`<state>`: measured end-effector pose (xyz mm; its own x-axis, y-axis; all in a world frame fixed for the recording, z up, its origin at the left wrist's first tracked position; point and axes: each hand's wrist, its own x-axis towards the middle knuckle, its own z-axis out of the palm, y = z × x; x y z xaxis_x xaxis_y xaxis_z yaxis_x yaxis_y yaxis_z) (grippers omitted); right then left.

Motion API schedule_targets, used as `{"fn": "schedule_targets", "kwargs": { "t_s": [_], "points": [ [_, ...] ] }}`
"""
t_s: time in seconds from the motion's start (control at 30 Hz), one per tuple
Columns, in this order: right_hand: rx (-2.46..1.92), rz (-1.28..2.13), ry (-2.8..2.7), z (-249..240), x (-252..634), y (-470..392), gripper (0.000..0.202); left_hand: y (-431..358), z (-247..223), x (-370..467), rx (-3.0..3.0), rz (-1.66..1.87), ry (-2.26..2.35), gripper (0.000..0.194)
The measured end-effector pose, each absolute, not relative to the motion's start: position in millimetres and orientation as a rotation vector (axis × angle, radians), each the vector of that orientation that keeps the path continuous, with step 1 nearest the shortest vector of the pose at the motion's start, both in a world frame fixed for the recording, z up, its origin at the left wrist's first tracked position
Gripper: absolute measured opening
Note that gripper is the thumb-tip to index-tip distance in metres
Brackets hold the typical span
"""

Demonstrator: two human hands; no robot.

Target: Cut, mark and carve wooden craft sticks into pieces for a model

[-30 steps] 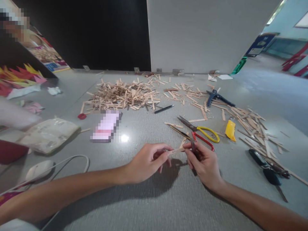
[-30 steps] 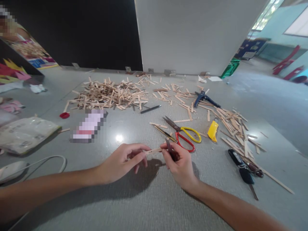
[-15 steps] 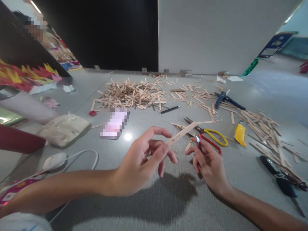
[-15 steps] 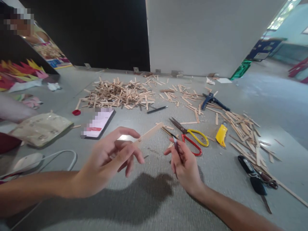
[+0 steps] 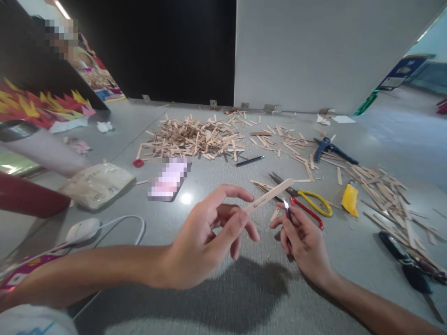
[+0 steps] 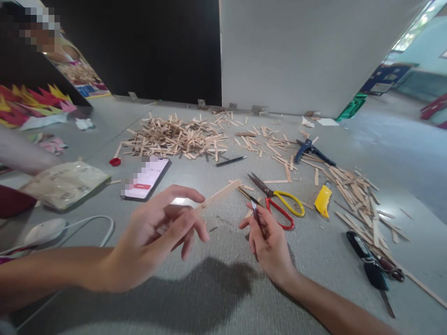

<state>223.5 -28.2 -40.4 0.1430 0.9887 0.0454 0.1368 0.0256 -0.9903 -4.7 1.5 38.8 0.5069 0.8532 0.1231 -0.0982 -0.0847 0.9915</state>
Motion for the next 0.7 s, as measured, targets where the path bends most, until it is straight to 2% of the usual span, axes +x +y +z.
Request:
{"fn": "schedule_targets", "kwargs": {
  "t_s": [0.17, 0.37, 0.7],
  "points": [
    [-1.358, 1.041, -1.193, -41, 225, -28, 0.052, 7, 42, -4, 1.437, 0.897, 0.713, 0.011],
    [-1.343, 1.059, -1.215, -41, 226, -30, 0.048, 18, 45, -3, 1.433, 0.924, 0.73, 0.026],
    [-1.306, 0.956, -1.432, -46, 230, -38, 0.031, 45, 22, 5, 1.239, 0.618, 0.755, 0.041]
  ]
}}
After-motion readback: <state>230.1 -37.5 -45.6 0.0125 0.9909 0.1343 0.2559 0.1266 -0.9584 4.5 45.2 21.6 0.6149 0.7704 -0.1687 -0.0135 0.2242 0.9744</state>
